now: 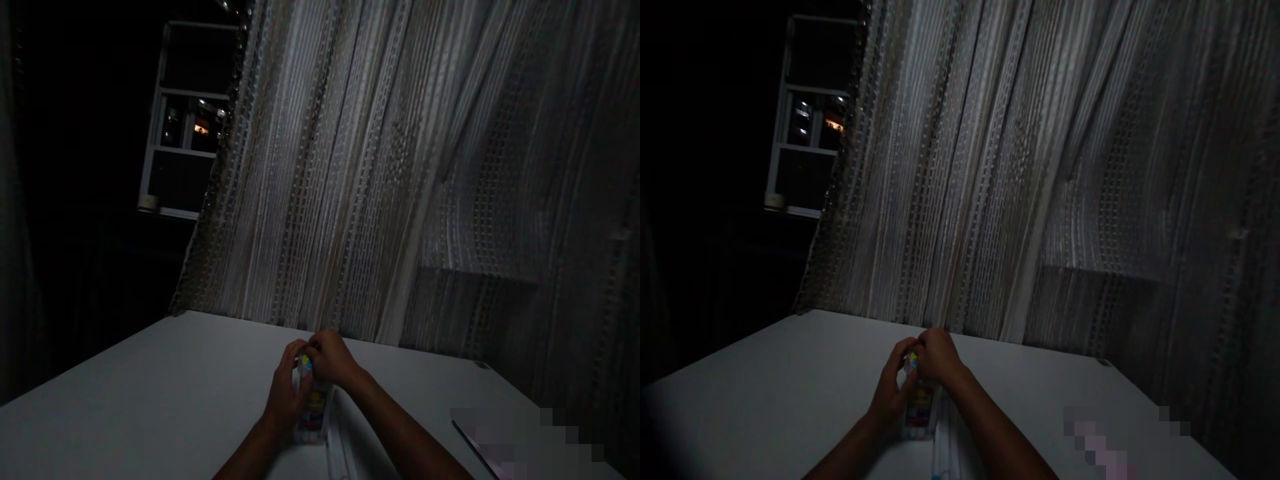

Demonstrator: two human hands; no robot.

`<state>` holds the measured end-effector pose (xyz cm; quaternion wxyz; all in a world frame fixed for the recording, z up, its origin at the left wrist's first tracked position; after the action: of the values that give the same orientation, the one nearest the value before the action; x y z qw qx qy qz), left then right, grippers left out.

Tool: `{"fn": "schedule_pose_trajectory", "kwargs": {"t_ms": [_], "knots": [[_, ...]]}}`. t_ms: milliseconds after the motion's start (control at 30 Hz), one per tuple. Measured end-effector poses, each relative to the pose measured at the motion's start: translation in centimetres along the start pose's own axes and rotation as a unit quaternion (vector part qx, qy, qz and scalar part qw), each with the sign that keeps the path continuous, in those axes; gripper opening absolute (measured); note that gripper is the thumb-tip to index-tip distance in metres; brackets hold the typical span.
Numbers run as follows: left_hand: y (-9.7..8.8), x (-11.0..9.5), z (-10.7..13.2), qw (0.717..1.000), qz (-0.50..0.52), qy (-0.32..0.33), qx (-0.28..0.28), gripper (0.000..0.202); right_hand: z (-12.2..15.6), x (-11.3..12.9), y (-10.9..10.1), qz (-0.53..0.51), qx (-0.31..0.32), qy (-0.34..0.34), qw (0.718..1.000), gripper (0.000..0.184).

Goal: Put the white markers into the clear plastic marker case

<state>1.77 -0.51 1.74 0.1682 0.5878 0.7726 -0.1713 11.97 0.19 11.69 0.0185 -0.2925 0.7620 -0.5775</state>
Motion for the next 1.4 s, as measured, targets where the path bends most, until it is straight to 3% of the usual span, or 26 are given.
{"fn": "schedule_pose_trajectory", "kwargs": {"t_ms": [167, 267, 533, 667, 800, 1133, 1300, 1400], "knots": [[-0.1, -0.2, -0.1, 1.0, -0.005, 0.011, 0.005, 0.037, 0.4, -0.2, 0.1, 0.004, -0.009, -0.021, 1.0, 0.024], [-0.1, -0.2, -0.1, 1.0, -0.017, 0.024, 0.008, 0.033, 0.4, -0.8, -0.1, -0.069, -0.011, -0.024, 0.997, 0.027], [-0.2, 0.1, 0.0, 0.999, -0.039, 0.005, 0.014, 0.032, 0.7, -5.0, -1.2, -0.271, -0.117, 0.048, 0.954, 0.023], [-0.2, -0.1, -0.1, 0.999, -0.035, -0.002, 0.009, 0.033, 1.9, -6.3, -0.1, -0.268, -0.118, 0.051, 0.955, 0.02], [-0.3, -0.2, -0.1, 0.999, -0.038, -0.011, 0.019, 0.034, 3.1, -6.2, 0.6, -0.281, -0.116, 0.013, 0.952, 0.02], [-0.3, -0.3, 0.0, 0.999, -0.029, -0.024, 0.029, 0.035, 3.5, -5.8, 1.2, -0.315, -0.106, -0.005, 0.943, 0.02], [-0.4, -0.4, 0.0, 0.999, -0.043, -0.015, 0.024, 0.035, 3.8, -6.0, 1.8, -0.342, -0.112, 0.009, 0.933, 0.02], [-0.4, -0.4, 0.0, 0.998, -0.05, -0.017, 0.033, 0.036, 4.0, -7.1, 3.0, -0.377, -0.137, 0.05, 0.914, 0.027]]}}
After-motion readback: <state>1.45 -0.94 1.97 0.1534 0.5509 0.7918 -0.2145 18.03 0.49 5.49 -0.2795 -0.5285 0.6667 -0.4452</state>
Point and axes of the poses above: each hand's wrist, its own z-axis away from the middle knuckle, its own y-axis out of the palm, x = y × z, the point moved 2 cm from there along -z, towards the middle knuckle, and after that the axes turned 5 degrees about y, right-handed, at the moved point
